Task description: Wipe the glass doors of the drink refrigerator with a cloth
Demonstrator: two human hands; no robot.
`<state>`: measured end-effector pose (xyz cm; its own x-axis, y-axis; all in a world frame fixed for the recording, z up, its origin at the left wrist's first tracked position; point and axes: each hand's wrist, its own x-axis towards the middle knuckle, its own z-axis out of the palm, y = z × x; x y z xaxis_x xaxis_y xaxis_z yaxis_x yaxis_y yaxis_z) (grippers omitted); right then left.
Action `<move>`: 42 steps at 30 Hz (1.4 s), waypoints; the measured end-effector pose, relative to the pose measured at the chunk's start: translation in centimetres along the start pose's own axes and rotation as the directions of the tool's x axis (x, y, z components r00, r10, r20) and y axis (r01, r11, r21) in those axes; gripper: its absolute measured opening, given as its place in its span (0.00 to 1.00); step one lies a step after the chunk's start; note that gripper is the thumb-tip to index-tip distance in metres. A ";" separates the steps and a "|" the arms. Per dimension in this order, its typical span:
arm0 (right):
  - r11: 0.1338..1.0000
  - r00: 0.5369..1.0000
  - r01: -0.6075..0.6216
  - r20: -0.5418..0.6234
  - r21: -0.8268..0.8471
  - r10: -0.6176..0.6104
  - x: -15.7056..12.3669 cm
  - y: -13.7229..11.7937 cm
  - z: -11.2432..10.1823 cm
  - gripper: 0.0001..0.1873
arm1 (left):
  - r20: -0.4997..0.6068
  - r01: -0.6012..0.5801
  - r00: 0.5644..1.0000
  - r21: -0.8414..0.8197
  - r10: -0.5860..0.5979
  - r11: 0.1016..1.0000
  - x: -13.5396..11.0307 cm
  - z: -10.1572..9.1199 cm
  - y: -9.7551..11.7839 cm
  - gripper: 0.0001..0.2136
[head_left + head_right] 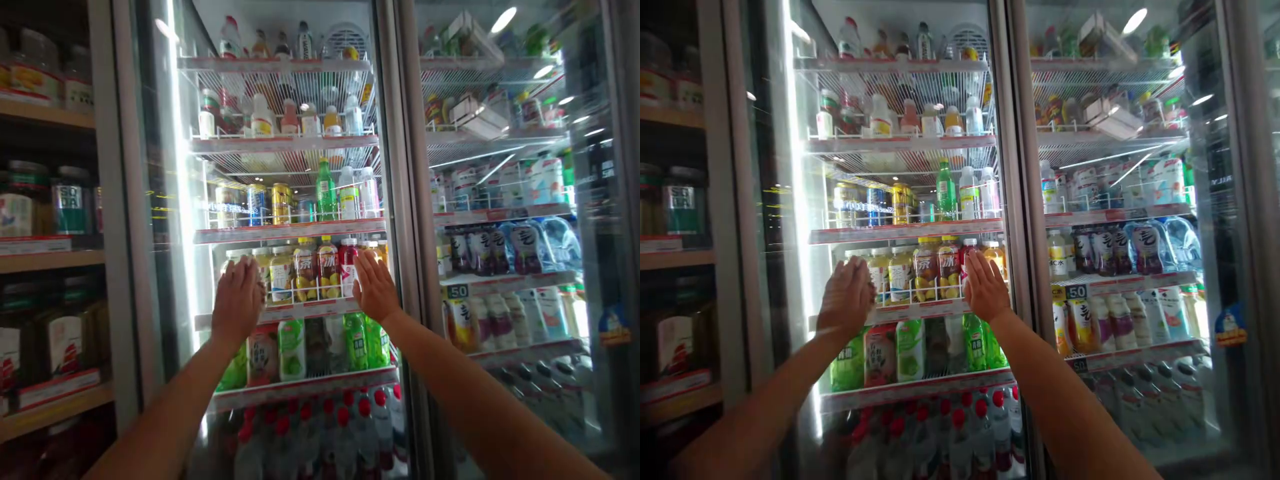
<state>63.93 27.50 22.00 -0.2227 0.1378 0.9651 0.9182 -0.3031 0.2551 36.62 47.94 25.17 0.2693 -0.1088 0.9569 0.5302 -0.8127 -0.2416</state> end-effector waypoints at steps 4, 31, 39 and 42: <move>1.000 1.000 -0.004 0.002 -0.012 0.004 0.0 0.1 0.0 0.34 | -0.006 0.072 0.997 -0.055 -0.072 0.996 1.6 1.3 3.9 0.29; 0.984 0.997 0.044 0.053 0.170 -0.054 -0.7 1.4 -0.1 0.28 | -0.063 -0.428 0.898 -0.348 0.435 0.834 5.0 5.2 17.7 0.41; 0.980 0.996 0.085 -0.007 0.180 -0.085 -0.4 1.7 -0.1 0.24 | -0.063 -0.089 0.994 -0.038 0.086 0.995 1.8 3.9 9.9 0.38; 0.982 0.996 0.089 -0.016 0.165 -0.088 -0.3 1.3 -0.7 0.24 | -0.083 -0.050 0.995 -0.004 0.049 0.999 1.1 4.4 8.1 0.37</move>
<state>64.99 26.35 22.08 -0.3074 0.1490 0.9398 0.9362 -0.1296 0.3267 44.75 43.70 23.58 0.2273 -0.1962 0.9538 0.5128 -0.8086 -0.2885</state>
